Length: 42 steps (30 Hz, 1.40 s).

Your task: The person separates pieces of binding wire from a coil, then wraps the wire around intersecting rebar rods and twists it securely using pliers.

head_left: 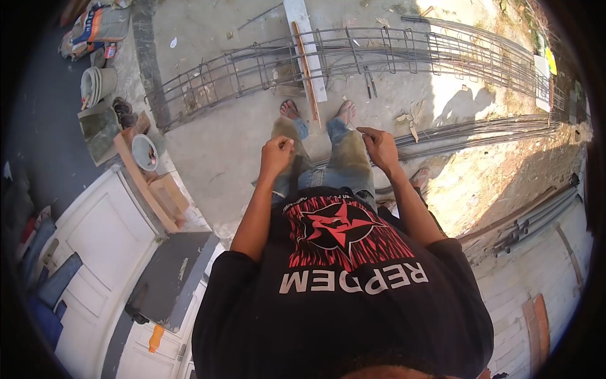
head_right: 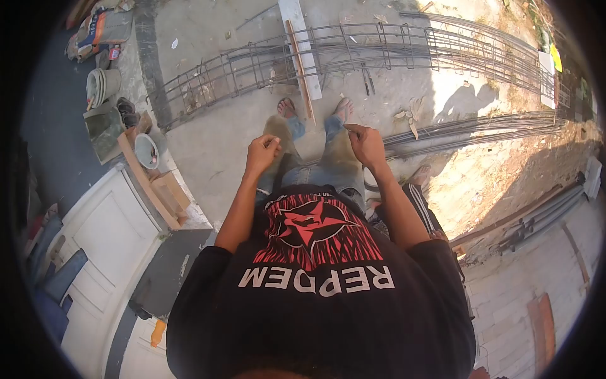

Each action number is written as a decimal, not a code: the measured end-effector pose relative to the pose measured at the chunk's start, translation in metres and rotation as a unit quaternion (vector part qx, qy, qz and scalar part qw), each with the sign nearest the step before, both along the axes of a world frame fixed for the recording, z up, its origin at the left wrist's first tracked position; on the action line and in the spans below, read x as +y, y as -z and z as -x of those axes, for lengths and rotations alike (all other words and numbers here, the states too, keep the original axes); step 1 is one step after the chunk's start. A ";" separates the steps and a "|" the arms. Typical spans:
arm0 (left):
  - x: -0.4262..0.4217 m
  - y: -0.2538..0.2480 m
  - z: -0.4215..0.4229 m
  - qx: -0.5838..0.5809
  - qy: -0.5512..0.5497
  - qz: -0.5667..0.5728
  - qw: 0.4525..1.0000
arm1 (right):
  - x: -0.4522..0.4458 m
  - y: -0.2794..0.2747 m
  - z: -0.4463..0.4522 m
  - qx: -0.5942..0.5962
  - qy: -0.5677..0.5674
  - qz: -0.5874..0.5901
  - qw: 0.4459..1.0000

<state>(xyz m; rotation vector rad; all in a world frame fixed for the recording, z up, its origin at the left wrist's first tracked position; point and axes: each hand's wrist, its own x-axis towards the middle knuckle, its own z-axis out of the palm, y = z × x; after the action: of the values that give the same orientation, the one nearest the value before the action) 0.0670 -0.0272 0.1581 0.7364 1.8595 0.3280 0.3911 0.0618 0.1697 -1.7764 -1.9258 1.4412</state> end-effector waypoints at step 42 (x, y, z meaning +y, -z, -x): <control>-0.171 -0.139 0.345 0.002 0.194 -0.046 0.980 | -0.243 -0.117 0.242 -0.083 0.171 -0.041 0.981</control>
<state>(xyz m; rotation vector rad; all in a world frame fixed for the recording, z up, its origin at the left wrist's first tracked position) -0.2780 -0.1977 0.2976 1.1409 1.6659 0.1599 0.1489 -0.1813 0.2870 -2.1189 -1.6129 1.1142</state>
